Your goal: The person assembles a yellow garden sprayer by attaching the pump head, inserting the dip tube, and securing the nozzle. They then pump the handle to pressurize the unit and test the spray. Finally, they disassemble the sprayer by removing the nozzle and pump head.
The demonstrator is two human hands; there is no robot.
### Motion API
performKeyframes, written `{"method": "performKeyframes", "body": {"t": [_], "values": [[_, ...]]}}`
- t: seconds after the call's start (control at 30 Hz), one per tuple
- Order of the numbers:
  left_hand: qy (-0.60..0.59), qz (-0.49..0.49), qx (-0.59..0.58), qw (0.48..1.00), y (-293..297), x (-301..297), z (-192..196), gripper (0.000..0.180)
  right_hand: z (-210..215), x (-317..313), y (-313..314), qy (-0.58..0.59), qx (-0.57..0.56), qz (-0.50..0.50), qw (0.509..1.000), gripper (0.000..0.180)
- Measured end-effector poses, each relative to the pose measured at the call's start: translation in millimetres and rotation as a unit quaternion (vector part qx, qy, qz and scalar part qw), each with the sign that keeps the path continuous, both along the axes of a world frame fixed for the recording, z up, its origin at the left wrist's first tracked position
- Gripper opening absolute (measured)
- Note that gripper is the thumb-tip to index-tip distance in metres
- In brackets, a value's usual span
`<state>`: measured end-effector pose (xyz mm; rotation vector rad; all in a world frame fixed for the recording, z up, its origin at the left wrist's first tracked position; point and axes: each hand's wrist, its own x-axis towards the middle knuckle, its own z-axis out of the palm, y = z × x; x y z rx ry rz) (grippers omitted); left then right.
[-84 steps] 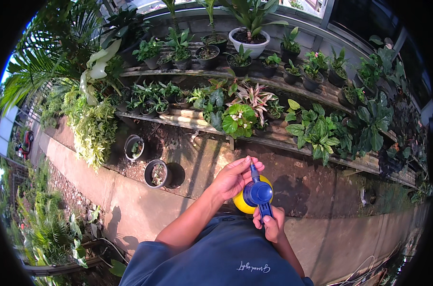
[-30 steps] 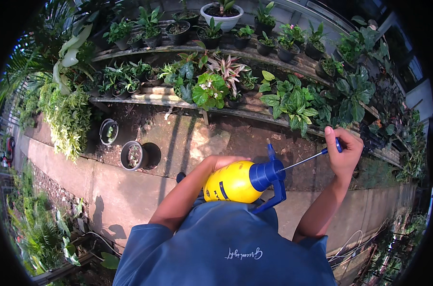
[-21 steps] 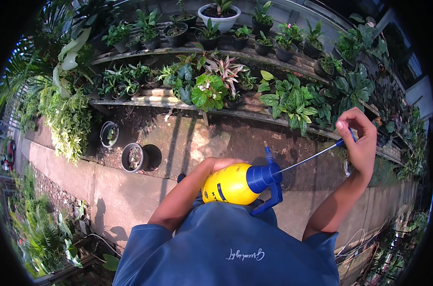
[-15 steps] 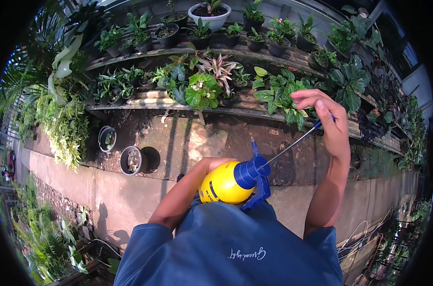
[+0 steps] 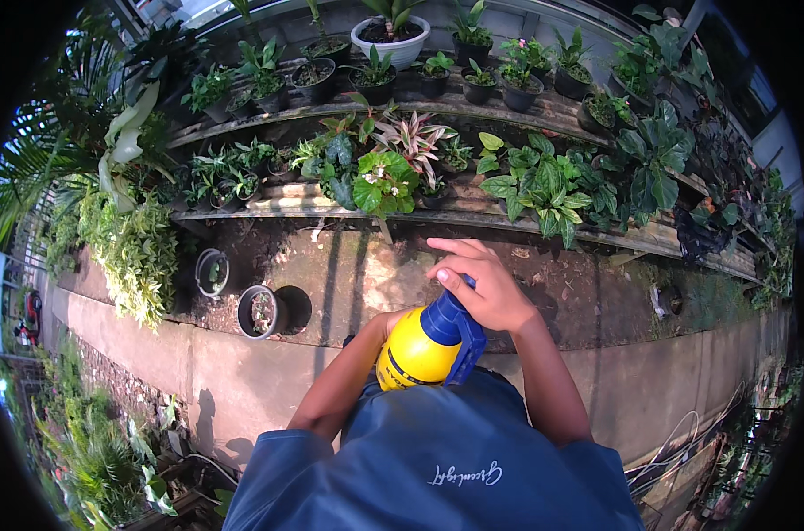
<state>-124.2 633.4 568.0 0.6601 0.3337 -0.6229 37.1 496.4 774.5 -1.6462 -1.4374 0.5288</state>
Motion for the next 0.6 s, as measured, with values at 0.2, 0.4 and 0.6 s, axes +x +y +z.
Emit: {"method": "performKeyframes", "body": {"t": [0.2,0.4,0.6], "values": [[-0.038,-0.015,0.015,0.999,12.1,9.8,2.5,0.033,-27.3,5.9,-21.2,0.291,0.075,0.065,0.951,0.047],[0.019,-0.076,-0.018,0.997,17.4,25.2,8.9,0.028,-8.7,40.7,-37.2,0.114,-0.026,0.158,0.981,0.058],[0.02,-0.059,0.003,0.998,14.8,25.1,20.9,0.03,15.7,42.4,-46.8,-0.002,-0.031,0.149,0.988,0.053]]}}
